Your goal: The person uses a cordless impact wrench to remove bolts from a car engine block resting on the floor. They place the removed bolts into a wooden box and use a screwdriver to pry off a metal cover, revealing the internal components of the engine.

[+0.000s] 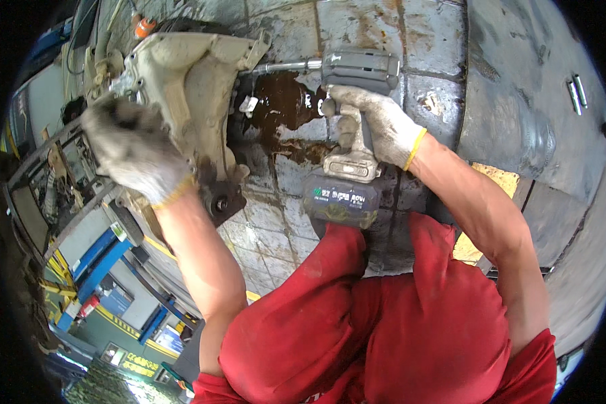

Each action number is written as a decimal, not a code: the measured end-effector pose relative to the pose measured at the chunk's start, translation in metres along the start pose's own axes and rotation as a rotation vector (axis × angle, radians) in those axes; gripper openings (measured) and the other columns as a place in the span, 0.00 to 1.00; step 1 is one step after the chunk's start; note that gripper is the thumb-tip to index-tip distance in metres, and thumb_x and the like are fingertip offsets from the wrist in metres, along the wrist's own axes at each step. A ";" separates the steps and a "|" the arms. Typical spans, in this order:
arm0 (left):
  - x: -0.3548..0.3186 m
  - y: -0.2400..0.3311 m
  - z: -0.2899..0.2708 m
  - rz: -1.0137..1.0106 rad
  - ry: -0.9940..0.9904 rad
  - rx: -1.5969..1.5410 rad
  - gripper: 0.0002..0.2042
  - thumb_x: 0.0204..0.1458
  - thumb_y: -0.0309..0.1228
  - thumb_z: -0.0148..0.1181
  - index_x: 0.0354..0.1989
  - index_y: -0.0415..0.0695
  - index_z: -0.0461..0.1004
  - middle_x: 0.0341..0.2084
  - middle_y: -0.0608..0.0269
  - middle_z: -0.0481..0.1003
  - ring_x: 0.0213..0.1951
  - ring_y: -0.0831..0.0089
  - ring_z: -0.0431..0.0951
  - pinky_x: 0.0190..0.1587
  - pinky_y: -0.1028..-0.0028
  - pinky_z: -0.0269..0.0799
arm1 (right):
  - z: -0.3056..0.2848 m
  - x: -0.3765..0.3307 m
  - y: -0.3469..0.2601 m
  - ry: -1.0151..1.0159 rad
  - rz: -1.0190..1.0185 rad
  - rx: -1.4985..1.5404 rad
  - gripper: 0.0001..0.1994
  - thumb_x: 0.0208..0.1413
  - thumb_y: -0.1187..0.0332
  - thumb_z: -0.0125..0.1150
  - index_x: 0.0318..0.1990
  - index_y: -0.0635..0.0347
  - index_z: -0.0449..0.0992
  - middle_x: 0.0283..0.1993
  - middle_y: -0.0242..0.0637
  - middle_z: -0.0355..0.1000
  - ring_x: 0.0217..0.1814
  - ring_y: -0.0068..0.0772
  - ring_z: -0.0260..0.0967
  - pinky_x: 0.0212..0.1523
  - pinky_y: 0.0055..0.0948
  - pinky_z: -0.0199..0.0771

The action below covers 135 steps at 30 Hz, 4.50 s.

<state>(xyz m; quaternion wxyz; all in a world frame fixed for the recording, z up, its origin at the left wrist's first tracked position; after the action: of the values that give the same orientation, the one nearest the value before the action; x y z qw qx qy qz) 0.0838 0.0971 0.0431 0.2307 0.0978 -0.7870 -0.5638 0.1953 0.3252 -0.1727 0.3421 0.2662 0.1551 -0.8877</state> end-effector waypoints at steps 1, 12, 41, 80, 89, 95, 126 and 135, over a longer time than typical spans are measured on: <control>-0.029 0.002 0.005 -0.197 -0.024 0.003 0.16 0.72 0.50 0.61 0.45 0.49 0.79 0.30 0.73 0.73 0.27 0.81 0.70 0.29 0.78 0.66 | 0.007 -0.004 -0.003 0.024 0.026 -0.009 0.13 0.72 0.60 0.66 0.57 0.52 0.80 0.46 0.31 0.82 0.30 0.21 0.72 0.29 0.31 0.79; -0.078 -0.167 0.018 -1.155 -0.045 -1.030 0.11 0.76 0.37 0.53 0.39 0.47 0.72 0.22 0.71 0.66 0.19 0.79 0.62 0.19 0.77 0.57 | 0.025 -0.008 -0.008 0.030 0.049 0.093 0.09 0.75 0.61 0.60 0.55 0.51 0.79 0.44 0.34 0.82 0.25 0.22 0.71 0.24 0.29 0.77; -0.062 -0.185 0.051 -1.207 0.078 -1.305 0.19 0.76 0.43 0.50 0.33 0.45 0.72 0.15 0.71 0.62 0.14 0.78 0.58 0.18 0.76 0.59 | 0.043 -0.023 -0.012 0.107 0.067 0.089 0.10 0.76 0.59 0.60 0.52 0.55 0.79 0.31 0.28 0.77 0.23 0.23 0.71 0.25 0.28 0.76; -0.090 -0.057 0.003 -0.899 -0.482 -1.234 0.14 0.69 0.42 0.58 0.52 0.47 0.80 0.33 0.64 0.73 0.24 0.73 0.67 0.23 0.75 0.61 | 0.005 -0.168 -0.066 0.111 -0.773 -0.437 0.23 0.65 0.63 0.72 0.64 0.61 0.80 0.53 0.41 0.82 0.52 0.28 0.78 0.53 0.31 0.79; -0.070 -0.028 0.032 -0.944 -0.562 -0.930 0.15 0.75 0.51 0.58 0.53 0.55 0.81 0.35 0.76 0.75 0.22 0.84 0.62 0.20 0.80 0.53 | 0.032 -0.117 -0.213 0.644 -1.615 -1.236 0.20 0.70 0.58 0.71 0.64 0.55 0.82 0.56 0.35 0.84 0.58 0.34 0.82 0.60 0.40 0.83; -0.014 0.051 0.088 -0.725 -0.555 -0.421 0.21 0.73 0.50 0.60 0.62 0.48 0.78 0.31 0.76 0.72 0.23 0.86 0.61 0.24 0.83 0.55 | 0.010 -0.072 -0.276 1.023 -1.787 -1.535 0.24 0.65 0.58 0.74 0.67 0.51 0.82 0.67 0.44 0.81 0.71 0.55 0.76 0.73 0.53 0.72; 0.112 0.051 0.325 1.185 -0.865 0.633 0.20 0.71 0.20 0.50 0.69 0.43 0.75 0.64 0.42 0.78 0.52 0.50 0.88 0.59 0.56 0.86 | -0.049 -0.072 -0.418 1.532 -1.733 -1.592 0.33 0.66 0.47 0.71 0.73 0.52 0.76 0.71 0.47 0.77 0.74 0.57 0.73 0.73 0.52 0.70; 0.110 0.086 0.244 0.142 -1.072 0.594 0.20 0.72 0.44 0.59 0.56 0.38 0.82 0.33 0.45 0.84 0.34 0.59 0.86 0.42 0.61 0.81 | -0.028 -0.065 -0.402 0.916 -1.646 -0.685 0.31 0.70 0.68 0.65 0.79 0.54 0.67 0.79 0.41 0.70 0.77 0.42 0.72 0.71 0.42 0.75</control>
<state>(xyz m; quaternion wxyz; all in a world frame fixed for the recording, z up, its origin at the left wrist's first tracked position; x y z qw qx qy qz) -0.1183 0.2869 0.0885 -0.1968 -0.1918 -0.9215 -0.2745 -0.0314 0.6610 -0.1204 -0.4130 0.2792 0.6552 -0.5677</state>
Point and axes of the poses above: each hand's wrist, its own x-axis towards the middle knuckle, its own z-axis out of the palm, y = z × x, the point moved 1 cm from there along x, towards the middle knuckle
